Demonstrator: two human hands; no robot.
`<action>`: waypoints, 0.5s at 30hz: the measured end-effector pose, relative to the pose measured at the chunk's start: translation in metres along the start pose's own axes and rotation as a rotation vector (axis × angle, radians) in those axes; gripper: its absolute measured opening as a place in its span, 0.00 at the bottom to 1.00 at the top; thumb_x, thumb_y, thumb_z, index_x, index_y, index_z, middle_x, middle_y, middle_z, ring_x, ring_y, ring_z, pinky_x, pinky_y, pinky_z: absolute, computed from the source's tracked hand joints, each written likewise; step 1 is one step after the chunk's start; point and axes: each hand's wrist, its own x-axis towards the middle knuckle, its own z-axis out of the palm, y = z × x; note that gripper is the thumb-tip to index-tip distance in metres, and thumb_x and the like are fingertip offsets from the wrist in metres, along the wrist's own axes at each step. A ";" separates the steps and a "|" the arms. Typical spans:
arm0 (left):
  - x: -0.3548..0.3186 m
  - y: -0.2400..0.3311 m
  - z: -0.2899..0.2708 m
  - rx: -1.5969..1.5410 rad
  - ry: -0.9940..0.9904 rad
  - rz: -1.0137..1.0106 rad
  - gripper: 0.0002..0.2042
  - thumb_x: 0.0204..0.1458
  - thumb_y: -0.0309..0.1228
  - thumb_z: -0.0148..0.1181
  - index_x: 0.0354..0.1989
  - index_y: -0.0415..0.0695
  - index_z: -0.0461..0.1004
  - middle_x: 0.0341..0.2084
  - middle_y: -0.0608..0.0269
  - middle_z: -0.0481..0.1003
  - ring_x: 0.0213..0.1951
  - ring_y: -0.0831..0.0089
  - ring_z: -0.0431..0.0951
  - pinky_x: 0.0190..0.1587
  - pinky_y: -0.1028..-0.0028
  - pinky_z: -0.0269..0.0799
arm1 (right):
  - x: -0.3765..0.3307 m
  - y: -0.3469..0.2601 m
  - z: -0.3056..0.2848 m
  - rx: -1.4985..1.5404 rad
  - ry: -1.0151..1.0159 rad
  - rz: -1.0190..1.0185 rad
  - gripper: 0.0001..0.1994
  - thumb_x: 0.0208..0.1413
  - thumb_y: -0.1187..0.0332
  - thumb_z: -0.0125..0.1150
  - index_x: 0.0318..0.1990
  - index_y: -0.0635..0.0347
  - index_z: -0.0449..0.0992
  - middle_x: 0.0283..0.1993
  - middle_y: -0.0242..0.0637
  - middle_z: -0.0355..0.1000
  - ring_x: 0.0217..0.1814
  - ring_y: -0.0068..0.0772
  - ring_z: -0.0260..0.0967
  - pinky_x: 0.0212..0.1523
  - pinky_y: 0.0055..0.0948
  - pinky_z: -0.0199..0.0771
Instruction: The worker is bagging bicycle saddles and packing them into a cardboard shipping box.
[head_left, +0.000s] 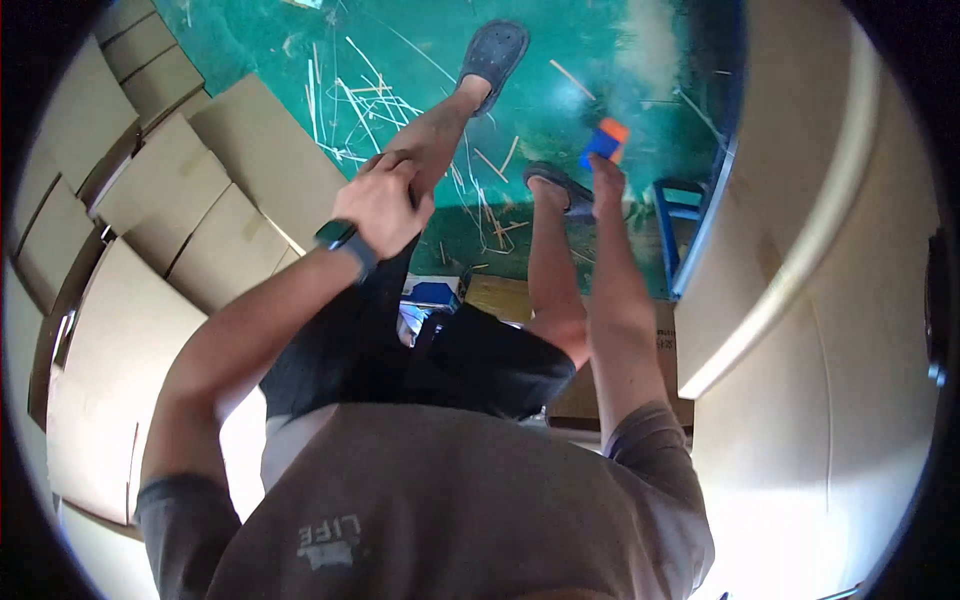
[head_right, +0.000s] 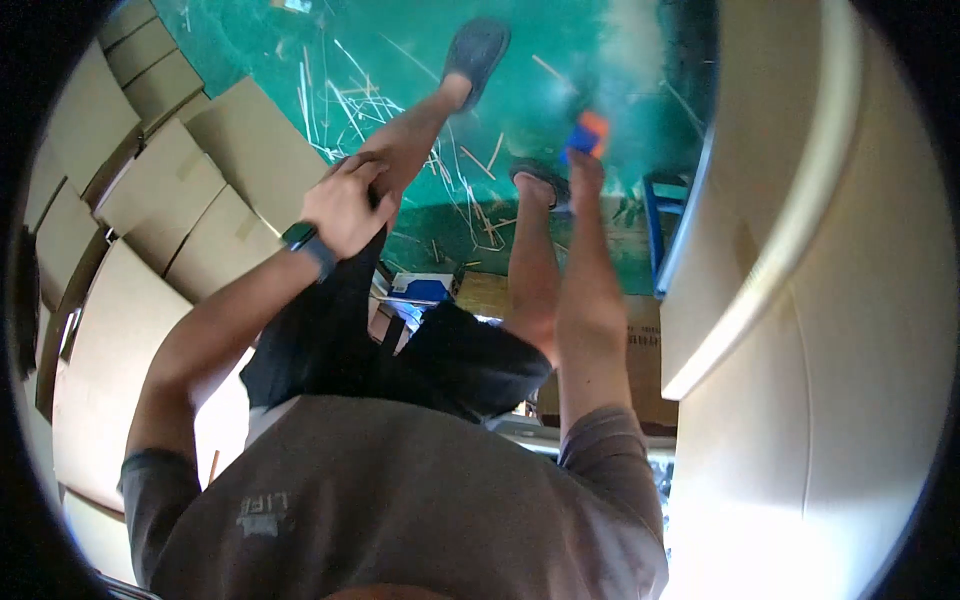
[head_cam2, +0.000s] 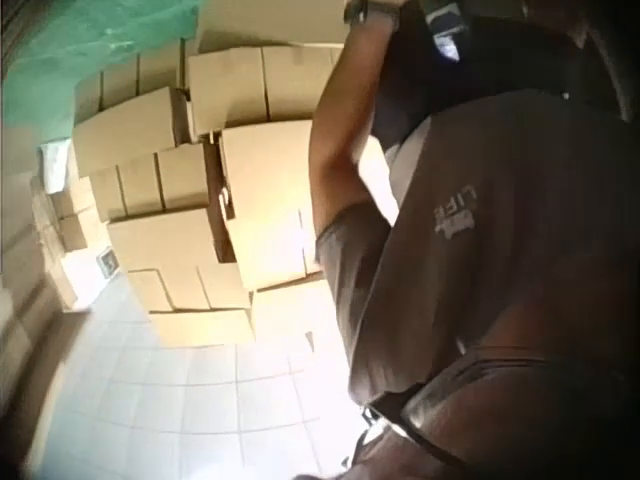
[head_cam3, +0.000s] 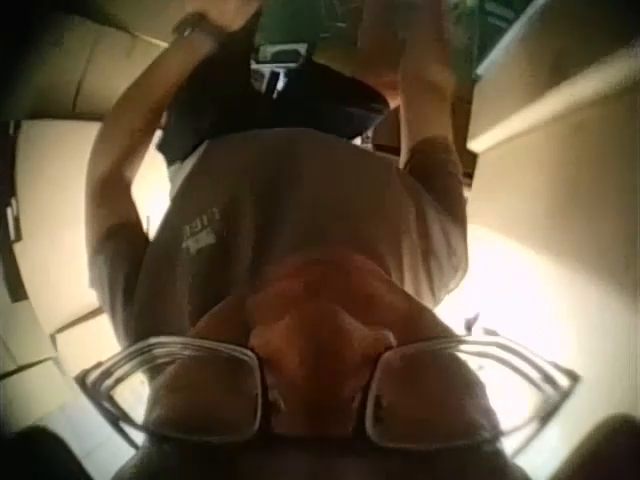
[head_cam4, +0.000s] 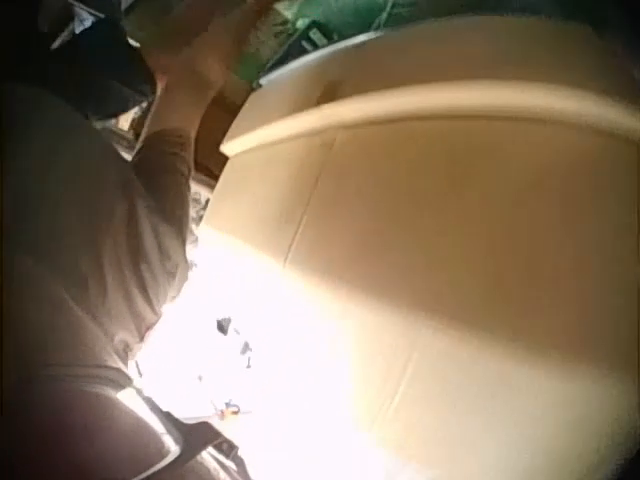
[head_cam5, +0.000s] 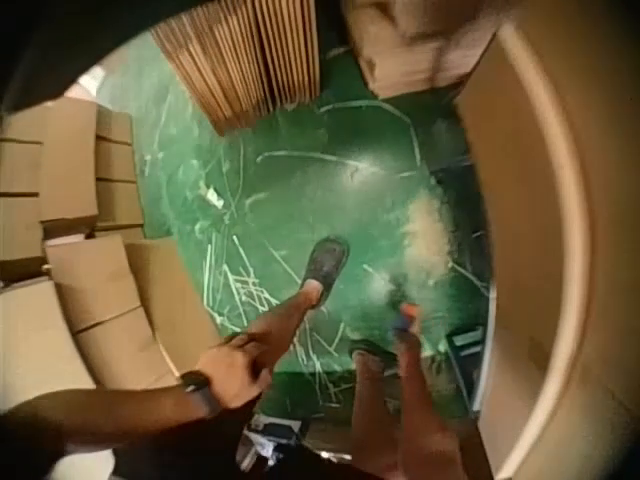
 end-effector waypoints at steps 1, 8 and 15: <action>-0.005 -0.001 -0.001 0.018 -0.026 -0.036 0.22 0.59 0.42 0.64 0.56 0.41 0.83 0.61 0.47 0.80 0.62 0.43 0.80 0.63 0.50 0.80 | -0.060 -0.049 0.009 0.008 -0.049 -0.105 0.13 0.65 0.61 0.76 0.46 0.61 0.83 0.43 0.30 0.80 0.46 0.26 0.77 0.48 0.33 0.79; -0.072 0.013 0.006 -0.130 -0.001 -0.079 0.32 0.58 0.51 0.69 0.69 0.51 0.78 0.70 0.42 0.73 0.68 0.43 0.76 0.69 0.51 0.75 | -0.502 -0.328 -0.082 1.344 -0.474 -0.063 0.07 0.68 0.74 0.66 0.48 0.60 0.74 0.46 0.37 0.74 0.53 0.34 0.75 0.63 0.41 0.77; -0.217 0.245 -0.225 -1.353 -0.149 0.278 0.19 0.72 0.33 0.64 0.68 0.40 0.76 0.57 0.61 0.84 0.58 0.70 0.83 0.64 0.68 0.76 | -0.774 -0.376 -0.274 1.757 -0.576 -0.224 0.28 0.61 0.58 0.70 0.65 0.64 0.76 0.54 0.45 0.79 0.52 0.41 0.78 0.65 0.44 0.84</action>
